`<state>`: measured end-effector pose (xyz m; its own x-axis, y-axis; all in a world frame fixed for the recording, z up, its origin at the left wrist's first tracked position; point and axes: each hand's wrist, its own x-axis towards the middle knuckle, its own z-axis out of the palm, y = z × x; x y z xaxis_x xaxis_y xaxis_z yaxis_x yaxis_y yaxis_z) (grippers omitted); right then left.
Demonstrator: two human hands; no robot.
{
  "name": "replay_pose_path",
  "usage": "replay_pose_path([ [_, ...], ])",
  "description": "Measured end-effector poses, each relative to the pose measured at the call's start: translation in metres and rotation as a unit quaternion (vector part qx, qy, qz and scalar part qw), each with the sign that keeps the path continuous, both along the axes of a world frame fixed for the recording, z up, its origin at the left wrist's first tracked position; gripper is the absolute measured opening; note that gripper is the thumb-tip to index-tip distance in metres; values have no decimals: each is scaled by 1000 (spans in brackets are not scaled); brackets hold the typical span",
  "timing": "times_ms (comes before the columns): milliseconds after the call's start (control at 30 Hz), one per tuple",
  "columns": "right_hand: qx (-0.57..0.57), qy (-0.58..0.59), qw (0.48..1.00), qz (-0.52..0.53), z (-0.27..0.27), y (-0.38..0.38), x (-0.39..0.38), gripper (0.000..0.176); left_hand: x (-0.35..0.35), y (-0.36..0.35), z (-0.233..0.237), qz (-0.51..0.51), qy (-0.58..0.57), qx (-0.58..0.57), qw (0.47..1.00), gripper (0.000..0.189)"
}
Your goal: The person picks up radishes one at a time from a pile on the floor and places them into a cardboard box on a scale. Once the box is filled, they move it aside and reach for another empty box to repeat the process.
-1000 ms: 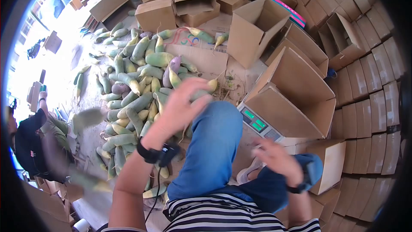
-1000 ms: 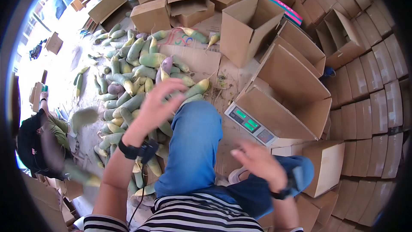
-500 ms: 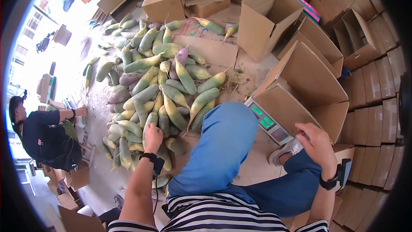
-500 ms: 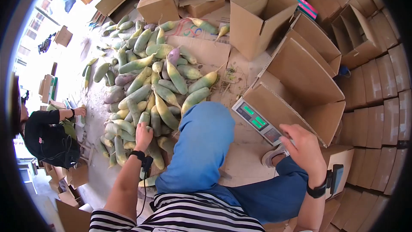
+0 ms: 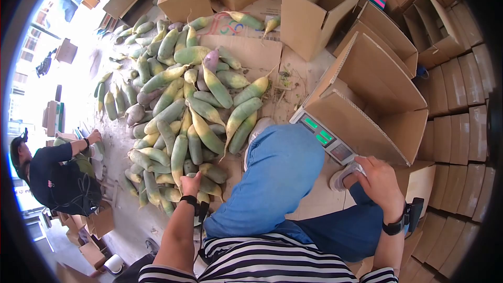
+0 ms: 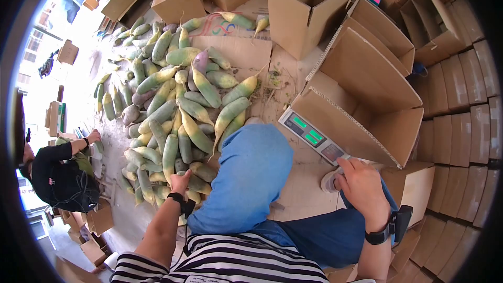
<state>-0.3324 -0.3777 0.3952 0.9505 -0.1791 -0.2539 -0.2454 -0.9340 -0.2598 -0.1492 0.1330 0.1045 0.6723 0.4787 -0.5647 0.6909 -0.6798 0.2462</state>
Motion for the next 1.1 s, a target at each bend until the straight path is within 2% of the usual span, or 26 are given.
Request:
replay_pose_path([
  [33, -1, 1, 1000, 0, -1, 0, 0, 31, 0, 3, -4, 0, 1, -1, 1000, 76],
  [100, -7, -9, 1000, -1, -4, 0, 2, 31, 5, 11, -13, -30, 29, -32, 999, 61],
  [167, 4, -17, 1000, -5, 0, 4, 7, 30, 10, 22, -12, -70, 44, -87, 993, 61],
  [233, 3, -24, 999, -23, 4, 3, 6, 30, 11, 18, -4, -137, -1, -89, 987, 57],
  [267, -3, -22, 1000, -6, 2, 3, 6, 29, 16, 6, 17, -185, 9, -68, 980, 66],
  [333, -14, -24, 1000, 2, 6, 3, 8, 29, 22, -14, 71, -311, -97, -112, 939, 57],
  [400, 5, -29, 1000, 9, 11, 6, 14, 31, 38, -33, 121, -338, -180, -209, 900, 55],
  [433, -1, -34, 999, 1, 12, 8, 16, 31, 46, -54, 161, -357, -219, -221, 881, 54],
  [500, 94, -179, 979, 31, 17, 7, 26, 39, 57, -104, 246, -385, -291, -255, 838, 52],
  [533, 79, -191, 978, 30, 28, 7, 36, 39, 60, -127, 284, -396, -325, -275, 814, 52],
  [600, 101, -350, 930, 48, 56, 14, 55, 54, 53, -171, 348, -331, -327, -429, 774, 56],
  [633, 94, -357, 928, 46, 74, 21, 66, 54, 49, -193, 364, -336, -333, -432, 768, 56],
  [700, 100, -416, 901, 78, 107, 25, 77, 62, 42, -236, 388, -326, -353, -552, 682, 62],
  [833, 44, -417, 902, 97, 129, 2, 73, 67, 27, -297, 395, -314, -276, -615, 668, 72],
  [900, 26, -304, 952, -23, 132, -23, 59, 67, 28, -308, 377, -304, -271, -641, 650, 84],
  [933, 0, -280, 959, -50, 123, -43, 55, 65, 24, -296, 367, -383, -300, -551, 678, 88],
  [967, -25, -257, 963, -78, 105, -67, 53, 63, 17, -288, 355, -383, -299, -551, 679, 88],
  [1000, -59, -191, 975, -99, 83, -91, 54, 59, 10, -280, 342, -570, -319, -384, 653, 82],
  [1033, -92, -124, 981, -119, 59, -113, 58, 56, 7, -275, 331, -720, -317, -194, 586, 76],
  [1067, -107, -34, 985, -129, 35, -130, 67, 55, 3, -275, 324, -720, -316, -194, 587, 76],
  [1100, -122, 56, 982, -136, 12, -143, 76, 55, -1, -279, 319, -716, -365, -147, 576, 69],
])
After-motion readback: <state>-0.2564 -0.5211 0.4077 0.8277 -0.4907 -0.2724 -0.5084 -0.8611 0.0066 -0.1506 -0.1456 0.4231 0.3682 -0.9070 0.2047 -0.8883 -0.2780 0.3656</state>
